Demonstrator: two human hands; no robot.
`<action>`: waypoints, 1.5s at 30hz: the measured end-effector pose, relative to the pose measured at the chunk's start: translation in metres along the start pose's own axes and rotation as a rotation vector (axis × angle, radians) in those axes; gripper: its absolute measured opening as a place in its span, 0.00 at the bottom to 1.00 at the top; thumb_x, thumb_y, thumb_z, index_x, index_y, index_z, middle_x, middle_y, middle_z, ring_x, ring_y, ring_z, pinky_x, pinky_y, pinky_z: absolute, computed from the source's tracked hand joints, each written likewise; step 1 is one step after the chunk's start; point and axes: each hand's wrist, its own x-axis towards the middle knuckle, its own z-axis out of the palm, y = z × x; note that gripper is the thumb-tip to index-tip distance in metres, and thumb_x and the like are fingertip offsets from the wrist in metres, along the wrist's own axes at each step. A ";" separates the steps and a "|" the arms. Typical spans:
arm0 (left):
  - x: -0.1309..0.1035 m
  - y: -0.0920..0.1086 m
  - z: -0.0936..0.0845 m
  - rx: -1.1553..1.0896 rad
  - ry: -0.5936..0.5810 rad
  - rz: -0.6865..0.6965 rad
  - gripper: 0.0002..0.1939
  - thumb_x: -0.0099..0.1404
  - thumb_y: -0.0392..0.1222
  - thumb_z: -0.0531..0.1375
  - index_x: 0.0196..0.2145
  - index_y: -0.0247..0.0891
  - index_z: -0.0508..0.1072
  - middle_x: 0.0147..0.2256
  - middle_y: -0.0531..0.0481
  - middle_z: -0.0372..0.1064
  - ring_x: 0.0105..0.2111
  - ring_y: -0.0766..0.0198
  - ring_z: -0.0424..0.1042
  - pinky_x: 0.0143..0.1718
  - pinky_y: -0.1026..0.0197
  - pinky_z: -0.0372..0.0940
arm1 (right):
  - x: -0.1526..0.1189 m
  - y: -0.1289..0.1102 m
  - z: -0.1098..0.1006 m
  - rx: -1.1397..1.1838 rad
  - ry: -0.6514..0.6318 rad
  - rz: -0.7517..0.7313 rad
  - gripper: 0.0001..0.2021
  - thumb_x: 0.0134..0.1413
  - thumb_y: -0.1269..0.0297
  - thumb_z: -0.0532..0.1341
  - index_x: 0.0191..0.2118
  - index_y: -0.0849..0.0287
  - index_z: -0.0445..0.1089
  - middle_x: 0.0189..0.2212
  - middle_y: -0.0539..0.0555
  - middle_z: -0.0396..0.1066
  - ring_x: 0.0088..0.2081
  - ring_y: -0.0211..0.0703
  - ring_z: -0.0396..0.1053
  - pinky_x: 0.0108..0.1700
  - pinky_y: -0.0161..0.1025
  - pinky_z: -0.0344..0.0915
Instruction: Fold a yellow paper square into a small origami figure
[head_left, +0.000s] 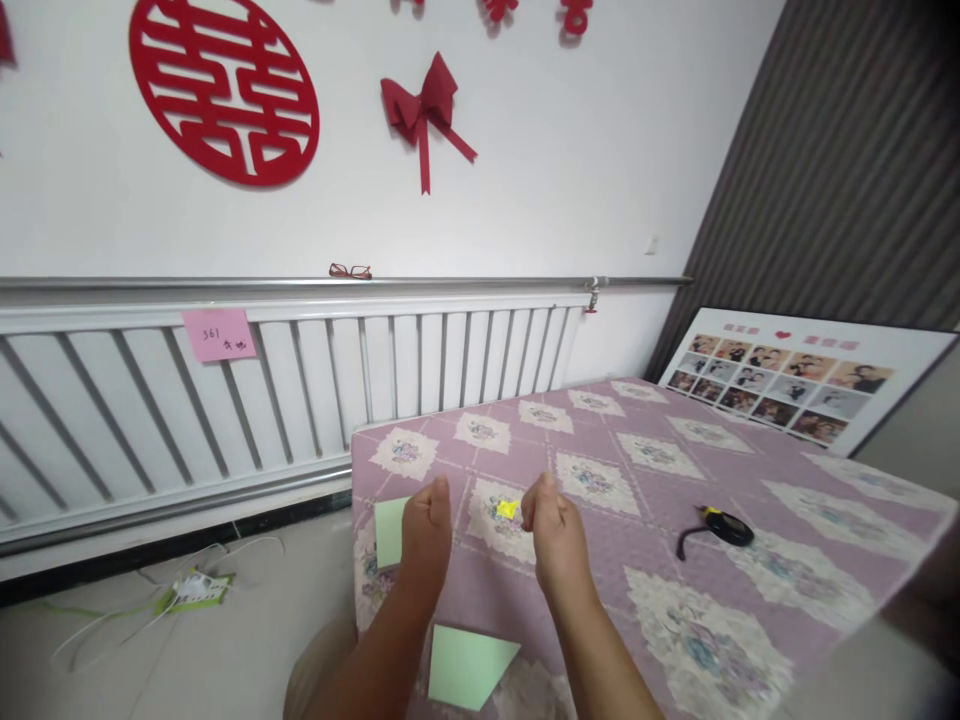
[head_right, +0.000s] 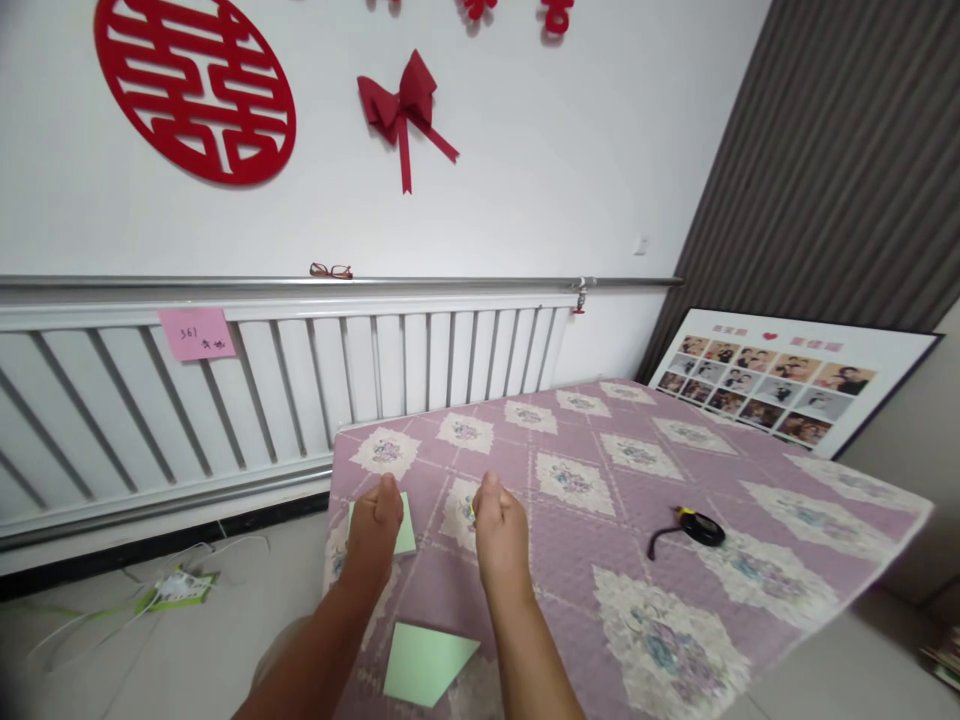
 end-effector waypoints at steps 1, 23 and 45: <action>0.000 0.002 0.000 0.003 0.004 0.001 0.25 0.66 0.60 0.45 0.19 0.41 0.47 0.17 0.59 0.41 0.19 0.69 0.43 0.20 0.64 0.41 | 0.000 -0.003 0.001 -0.001 0.006 -0.018 0.29 0.58 0.38 0.40 0.16 0.55 0.51 0.13 0.46 0.52 0.19 0.38 0.54 0.25 0.36 0.50; -0.054 -0.085 -0.032 0.434 -0.290 0.084 0.14 0.64 0.48 0.49 0.30 0.37 0.69 0.29 0.48 0.68 0.31 0.59 0.67 0.35 0.57 0.62 | -0.047 0.094 -0.014 -0.161 -0.056 0.121 0.24 0.55 0.42 0.48 0.19 0.56 0.59 0.17 0.48 0.61 0.23 0.42 0.61 0.26 0.36 0.56; -0.102 -0.180 -0.068 0.975 -0.969 0.417 0.20 0.60 0.43 0.59 0.51 0.46 0.64 0.53 0.50 0.63 0.53 0.53 0.58 0.56 0.51 0.55 | -0.128 0.193 -0.023 -0.241 -0.072 0.110 0.17 0.57 0.50 0.53 0.30 0.56 0.69 0.26 0.51 0.71 0.30 0.45 0.69 0.34 0.39 0.66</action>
